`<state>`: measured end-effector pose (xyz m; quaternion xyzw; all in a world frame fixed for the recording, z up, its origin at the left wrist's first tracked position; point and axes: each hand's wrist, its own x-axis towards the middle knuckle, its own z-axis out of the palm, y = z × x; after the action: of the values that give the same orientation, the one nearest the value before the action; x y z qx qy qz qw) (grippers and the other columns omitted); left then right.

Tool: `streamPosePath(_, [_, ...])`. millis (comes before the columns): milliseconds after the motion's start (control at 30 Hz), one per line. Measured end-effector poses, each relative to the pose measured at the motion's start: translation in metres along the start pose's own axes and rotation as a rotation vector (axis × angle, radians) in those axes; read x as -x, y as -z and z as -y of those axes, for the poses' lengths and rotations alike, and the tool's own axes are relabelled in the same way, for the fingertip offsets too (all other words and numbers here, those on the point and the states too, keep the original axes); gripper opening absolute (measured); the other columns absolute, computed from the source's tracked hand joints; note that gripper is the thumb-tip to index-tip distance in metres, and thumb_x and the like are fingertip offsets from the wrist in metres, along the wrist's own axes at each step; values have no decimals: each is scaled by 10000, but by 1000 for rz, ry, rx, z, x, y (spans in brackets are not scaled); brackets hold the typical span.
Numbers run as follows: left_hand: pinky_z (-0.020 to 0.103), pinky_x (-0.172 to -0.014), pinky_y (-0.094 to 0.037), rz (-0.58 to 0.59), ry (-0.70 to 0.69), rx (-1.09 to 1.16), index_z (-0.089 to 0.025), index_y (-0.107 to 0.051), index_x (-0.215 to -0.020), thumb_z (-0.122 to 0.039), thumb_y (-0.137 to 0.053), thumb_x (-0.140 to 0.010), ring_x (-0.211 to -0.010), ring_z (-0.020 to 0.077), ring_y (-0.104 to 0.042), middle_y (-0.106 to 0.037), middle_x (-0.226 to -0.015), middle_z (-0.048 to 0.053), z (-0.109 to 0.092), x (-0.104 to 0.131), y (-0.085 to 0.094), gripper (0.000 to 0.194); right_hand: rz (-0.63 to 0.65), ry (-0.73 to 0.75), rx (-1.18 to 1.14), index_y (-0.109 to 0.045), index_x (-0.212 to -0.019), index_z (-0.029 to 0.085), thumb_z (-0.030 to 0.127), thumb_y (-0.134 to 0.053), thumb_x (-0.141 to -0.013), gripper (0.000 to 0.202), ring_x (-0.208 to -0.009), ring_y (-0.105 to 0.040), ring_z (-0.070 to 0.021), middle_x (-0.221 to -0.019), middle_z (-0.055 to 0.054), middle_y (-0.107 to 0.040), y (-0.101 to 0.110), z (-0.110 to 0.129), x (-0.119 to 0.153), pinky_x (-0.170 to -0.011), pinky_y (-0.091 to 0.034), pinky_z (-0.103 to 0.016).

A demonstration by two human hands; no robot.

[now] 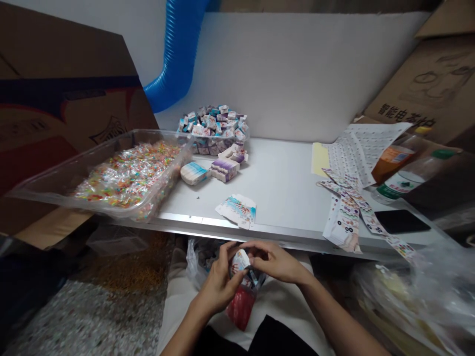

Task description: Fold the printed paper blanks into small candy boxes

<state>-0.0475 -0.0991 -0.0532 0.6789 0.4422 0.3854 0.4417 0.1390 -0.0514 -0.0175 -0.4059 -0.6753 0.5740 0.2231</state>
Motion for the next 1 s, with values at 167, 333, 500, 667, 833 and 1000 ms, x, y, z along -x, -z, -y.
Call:
streamPosePath(167, [394, -1016, -365, 10, 13, -16, -224, -251, -1293, -225, -547, -838, -1203, 211, -475, -500, -1303, 107, 2, 1, 1, 543, 32, -114, -347, -551, -1047, 198, 207, -612, -726, 327, -601, -540, -86, -764, 38, -535, 0, -8, -1, -590, -472, -246])
streamPosePath(333, [407, -1021, -356, 36, 25, -55, -224, -234, -1312, -222, -530, -844, -1208, 216, -462, -482, -1310, 114, 0, 1, 4, 554, -55, -130, -351, -530, -1012, 187, 211, -627, -702, 326, -573, -542, -77, -740, 45, -529, -9, -7, -1, -556, -477, -230])
streamPosePath(500, [421, -1025, -351, 45, 26, -70, -229, -230, -1322, -221, -532, -840, -1214, 226, -456, -479, -1315, 111, 0, 0, 4, 570, -132, -121, -256, -533, -999, 173, 164, -588, -690, 314, -519, -503, -60, -675, 58, -524, -14, -6, -2, -491, -419, -189])
streamPosePath(667, [421, -1030, -347, 47, 27, -75, -221, -232, -1322, -215, -527, -840, -1226, 227, -444, -469, -1321, 120, 2, 0, 4, 565, -169, -150, -207, -565, -1043, 147, 153, -569, -674, 370, -518, -518, -72, -676, 40, -552, -17, -4, -2, -493, -414, -199])
streamPosePath(833, [395, -1037, -345, 62, 15, -54, -219, -219, -1327, -208, -514, -848, -1227, 212, -447, -473, -1323, 114, 1, 0, 4, 564, -169, -140, -99, -642, -962, 142, 138, -519, -692, 297, -509, -507, -86, -643, 20, -588, -20, 3, -2, -477, -387, -199])
streamPosePath(1000, [390, -1046, -340, 72, -1, -72, -222, -202, -1337, -211, -515, -848, -1240, 207, -438, -467, -1334, 109, 4, 0, 5, 581, -226, -50, 196, -665, -896, 151, 146, -526, -728, 218, -540, -515, -103, -657, 7, -614, -22, 6, 2, -513, -376, -213])
